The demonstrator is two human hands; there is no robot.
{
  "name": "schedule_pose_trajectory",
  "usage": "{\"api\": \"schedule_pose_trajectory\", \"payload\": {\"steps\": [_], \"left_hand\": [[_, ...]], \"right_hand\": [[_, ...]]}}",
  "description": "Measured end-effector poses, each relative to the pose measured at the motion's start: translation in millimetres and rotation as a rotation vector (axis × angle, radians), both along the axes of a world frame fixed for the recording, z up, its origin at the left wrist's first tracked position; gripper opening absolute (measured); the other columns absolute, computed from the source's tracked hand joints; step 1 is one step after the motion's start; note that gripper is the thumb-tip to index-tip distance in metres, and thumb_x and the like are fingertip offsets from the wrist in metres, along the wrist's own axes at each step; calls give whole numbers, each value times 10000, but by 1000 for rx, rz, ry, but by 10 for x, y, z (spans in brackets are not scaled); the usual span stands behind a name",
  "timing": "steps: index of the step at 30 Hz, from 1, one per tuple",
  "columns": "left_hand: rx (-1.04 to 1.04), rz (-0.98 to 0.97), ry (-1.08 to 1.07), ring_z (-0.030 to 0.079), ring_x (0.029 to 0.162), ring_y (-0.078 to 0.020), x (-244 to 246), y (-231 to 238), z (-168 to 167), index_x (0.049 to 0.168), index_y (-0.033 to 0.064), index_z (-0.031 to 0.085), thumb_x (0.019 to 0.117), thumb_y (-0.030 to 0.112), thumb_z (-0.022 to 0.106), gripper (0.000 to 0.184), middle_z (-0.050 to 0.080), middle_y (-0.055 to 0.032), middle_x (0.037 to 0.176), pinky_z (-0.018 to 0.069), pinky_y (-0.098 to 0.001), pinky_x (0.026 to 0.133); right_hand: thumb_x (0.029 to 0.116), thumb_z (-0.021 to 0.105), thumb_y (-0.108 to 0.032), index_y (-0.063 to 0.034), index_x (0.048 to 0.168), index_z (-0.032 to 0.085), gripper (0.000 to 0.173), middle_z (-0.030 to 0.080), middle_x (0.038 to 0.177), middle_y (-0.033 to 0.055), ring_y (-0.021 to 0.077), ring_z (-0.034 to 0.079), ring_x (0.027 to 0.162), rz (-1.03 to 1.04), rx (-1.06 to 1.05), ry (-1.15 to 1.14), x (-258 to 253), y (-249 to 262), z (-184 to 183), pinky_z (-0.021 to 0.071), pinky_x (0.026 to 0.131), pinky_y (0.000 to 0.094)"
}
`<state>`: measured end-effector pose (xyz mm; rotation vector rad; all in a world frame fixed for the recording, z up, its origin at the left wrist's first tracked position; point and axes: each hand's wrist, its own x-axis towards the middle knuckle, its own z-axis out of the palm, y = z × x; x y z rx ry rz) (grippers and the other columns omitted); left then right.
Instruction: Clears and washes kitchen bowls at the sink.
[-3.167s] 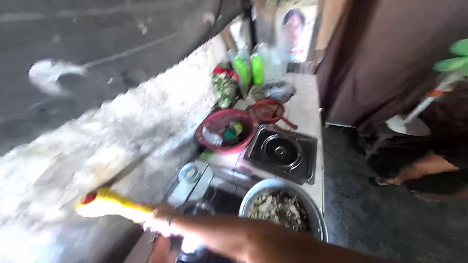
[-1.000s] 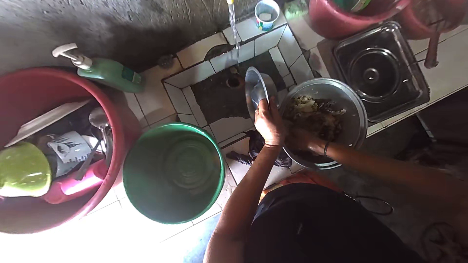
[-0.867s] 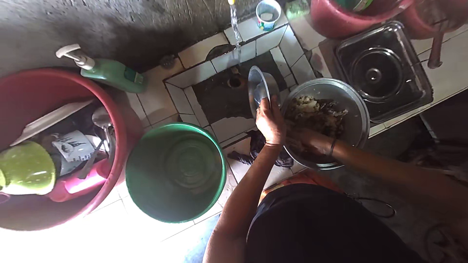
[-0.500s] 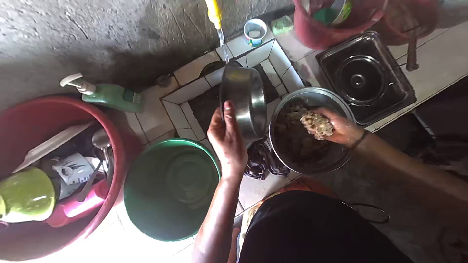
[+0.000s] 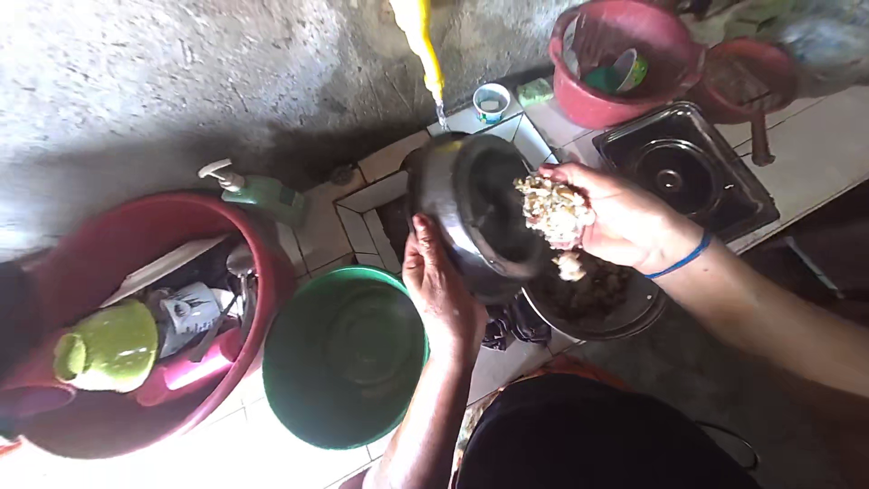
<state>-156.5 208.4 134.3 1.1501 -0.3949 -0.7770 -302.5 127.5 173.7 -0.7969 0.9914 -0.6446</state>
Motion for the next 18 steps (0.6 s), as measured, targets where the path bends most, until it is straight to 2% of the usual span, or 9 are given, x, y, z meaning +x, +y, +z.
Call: {"api": "schedule_pose_trajectory", "payload": {"steps": [2, 4, 5, 7, 9, 11, 14, 16, 18], "left_hand": [[58, -98, 197, 708, 874, -105, -44, 45, -80, 1047, 124, 673, 1111, 353, 383, 375, 710, -9, 912, 611, -315, 779], [51, -192, 405, 713, 972, -184, -83, 23, -252, 1182, 91, 656, 1109, 373, 373, 406, 720, -80, 1032, 609, -399, 850], [53, -218, 470, 710, 1001, -202, -99, 0, -325, 1218, 90, 643, 1109, 383, 367, 417, 719, -95, 1068, 604, -418, 870], [75, -237, 521, 705, 1011, -203, -112, -31, -441, 1233, 105, 640, 1106, 400, 367, 421, 715, -89, 1081, 596, -415, 877], [91, -256, 523, 704, 986, -184, -113, -68, -540, 1215, 120, 651, 1104, 411, 369, 420, 717, -72, 1057, 596, -393, 858], [79, -300, 528, 699, 1025, -190, -119, -109, -641, 1256, 121, 634, 1106, 415, 359, 430, 714, -78, 1100, 591, -406, 885], [86, -344, 500, 699, 1012, -193, -185, -187, -691, 1262, 111, 624, 1105, 424, 356, 440, 712, -85, 1094, 590, -409, 880], [96, -365, 440, 704, 944, -168, -248, -223, -695, 1198, 111, 646, 1103, 423, 368, 429, 716, -67, 1022, 597, -381, 837], [91, -381, 398, 698, 930, -153, -269, -227, -714, 1177, 116, 660, 1101, 415, 384, 413, 713, -53, 1008, 591, -367, 838]], "right_hand": [[1088, 489, -295, -153, 1074, 654, 218, 652, 831, -18, 50, 629, 679, 132, -318, 120, 57, 4, -114, 543, 597, 210], [1059, 558, -219, -100, 1102, 689, 182, 681, 905, -3, 46, 644, 767, 288, -806, 389, -33, -34, -247, 556, 698, 223], [1034, 599, -221, -84, 1092, 727, 196, 700, 981, 21, 76, 661, 851, 346, -1010, 538, -107, -63, -288, 566, 775, 267], [1011, 625, -253, -75, 1057, 786, 245, 721, 1141, 101, 198, 695, 1036, 352, -1254, 760, -258, -87, -308, 572, 910, 401], [997, 644, -192, -52, 1024, 773, 192, 695, 1141, 166, 298, 677, 1029, 253, -1380, 903, -356, -122, -252, 552, 869, 488], [969, 670, -100, -51, 1069, 739, 131, 641, 1124, 201, 361, 642, 1007, 258, -1394, 978, -395, -173, -209, 537, 825, 533], [896, 769, -102, -81, 1087, 767, 192, 677, 1079, 171, 352, 662, 998, 397, -1346, 944, -310, -194, -379, 551, 838, 553], [872, 794, -130, -78, 1028, 778, 165, 677, 1061, 172, 357, 661, 1005, 406, -1362, 951, -218, -172, -556, 557, 825, 549], [885, 749, -116, -95, 937, 773, 61, 668, 1008, 141, 312, 655, 965, 351, -1416, 886, -216, -170, -662, 554, 803, 491]]}}
